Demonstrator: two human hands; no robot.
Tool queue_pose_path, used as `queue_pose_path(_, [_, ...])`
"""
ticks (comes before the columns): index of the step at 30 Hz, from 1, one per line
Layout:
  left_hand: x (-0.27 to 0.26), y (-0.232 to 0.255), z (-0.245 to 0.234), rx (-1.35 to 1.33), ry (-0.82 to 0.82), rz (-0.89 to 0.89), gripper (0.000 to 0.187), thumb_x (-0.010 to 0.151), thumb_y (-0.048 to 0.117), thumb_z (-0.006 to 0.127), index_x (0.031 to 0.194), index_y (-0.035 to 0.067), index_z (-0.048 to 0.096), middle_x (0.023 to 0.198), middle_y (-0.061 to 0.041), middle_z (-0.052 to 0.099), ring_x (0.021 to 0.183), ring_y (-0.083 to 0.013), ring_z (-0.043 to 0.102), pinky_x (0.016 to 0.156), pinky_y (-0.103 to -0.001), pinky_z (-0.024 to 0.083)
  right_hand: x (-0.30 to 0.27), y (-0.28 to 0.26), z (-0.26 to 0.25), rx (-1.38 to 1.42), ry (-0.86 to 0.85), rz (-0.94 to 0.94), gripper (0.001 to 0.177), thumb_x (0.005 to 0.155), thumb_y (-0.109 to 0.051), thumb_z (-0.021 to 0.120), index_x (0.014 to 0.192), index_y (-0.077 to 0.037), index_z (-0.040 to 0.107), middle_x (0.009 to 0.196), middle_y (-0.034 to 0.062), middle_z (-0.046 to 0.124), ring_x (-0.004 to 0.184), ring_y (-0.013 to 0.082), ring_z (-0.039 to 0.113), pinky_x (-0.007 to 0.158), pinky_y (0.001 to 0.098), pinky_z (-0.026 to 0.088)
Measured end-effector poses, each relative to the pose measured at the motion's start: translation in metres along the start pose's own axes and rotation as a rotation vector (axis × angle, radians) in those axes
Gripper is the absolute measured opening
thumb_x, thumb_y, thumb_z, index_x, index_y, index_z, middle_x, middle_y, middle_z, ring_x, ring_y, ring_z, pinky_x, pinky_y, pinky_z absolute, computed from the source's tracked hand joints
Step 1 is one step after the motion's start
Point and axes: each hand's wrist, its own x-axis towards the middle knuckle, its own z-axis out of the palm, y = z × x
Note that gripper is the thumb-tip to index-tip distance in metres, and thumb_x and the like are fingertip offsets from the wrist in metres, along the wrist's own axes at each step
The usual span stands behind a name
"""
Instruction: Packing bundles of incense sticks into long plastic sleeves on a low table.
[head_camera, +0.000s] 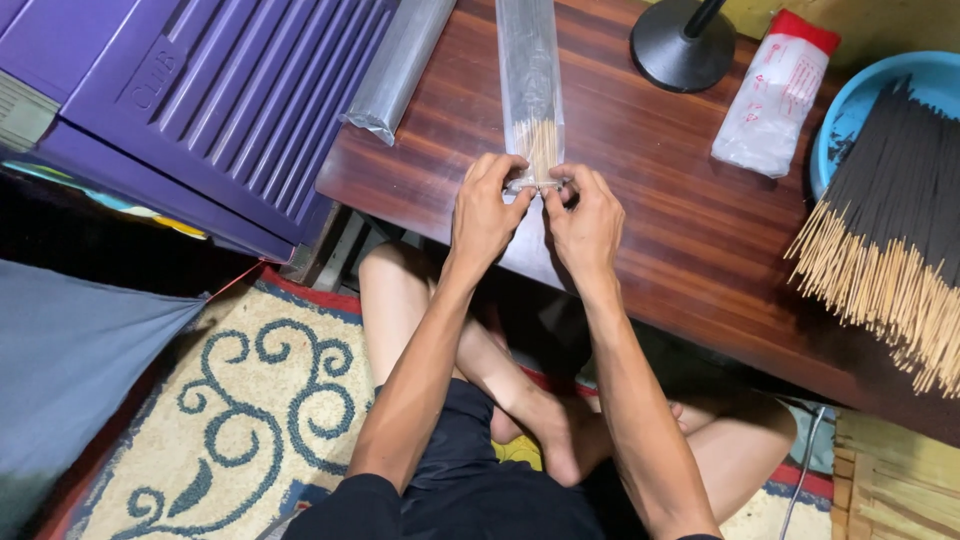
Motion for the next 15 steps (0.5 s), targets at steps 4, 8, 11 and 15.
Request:
queue_pose_path(4, [0.0005, -0.0026, 0.0013, 0.021, -0.008, 0.008, 0.029, 0.081, 0.015, 0.081, 0.108, 0.015, 0.069, 0.096, -0.007, 0.066, 0.099, -0.0296, 0.067, 0.088, -0.042, 0.056, -0.0006, -0.0008, -0.0011, 0.009, 0.001, 0.006, 0.023, 0.083, -0.016, 0.082, 0.103, -0.024, 0.073, 0.075, 0.0004, 0.063, 0.074, 0.0268, 0.068, 0.071, 0.0411, 0.055])
queue_pose_path(8, [0.0007, -0.0003, -0.0006, 0.013, -0.010, 0.006, 0.032, 0.080, 0.016, 0.084, 0.108, 0.015, 0.070, 0.097, -0.007, 0.066, 0.099, -0.0296, 0.067, 0.088, -0.042, 0.057, 0.0006, 0.0037, 0.0009, 0.037, -0.007, 0.016, 0.028, 0.080, -0.017, 0.085, 0.104, -0.025, 0.074, 0.075, -0.0011, 0.064, 0.074, 0.0255, 0.068, 0.072, 0.0398, 0.056])
queue_pose_path(11, [0.0006, -0.0015, 0.0000, 0.012, -0.019, 0.012, 0.029, 0.080, 0.014, 0.083, 0.107, 0.013, 0.071, 0.097, -0.008, 0.067, 0.099, -0.0303, 0.067, 0.088, -0.043, 0.057, -0.0003, 0.0050, 0.0024, 0.019, -0.005, 0.029, 0.027, 0.080, -0.018, 0.084, 0.103, -0.025, 0.074, 0.075, -0.0008, 0.064, 0.075, 0.0254, 0.069, 0.072, 0.0403, 0.056])
queue_pose_path(15, [0.0006, -0.0024, 0.0025, 0.038, -0.038, 0.000, 0.027, 0.081, 0.016, 0.082, 0.106, 0.014, 0.071, 0.098, -0.005, 0.066, 0.101, -0.0286, 0.066, 0.088, -0.042, 0.056, 0.0005, 0.0034, 0.0007, 0.030, -0.002, 0.048, 0.023, 0.082, -0.017, 0.083, 0.102, -0.024, 0.075, 0.074, -0.0003, 0.065, 0.072, 0.0255, 0.068, 0.070, 0.0395, 0.055])
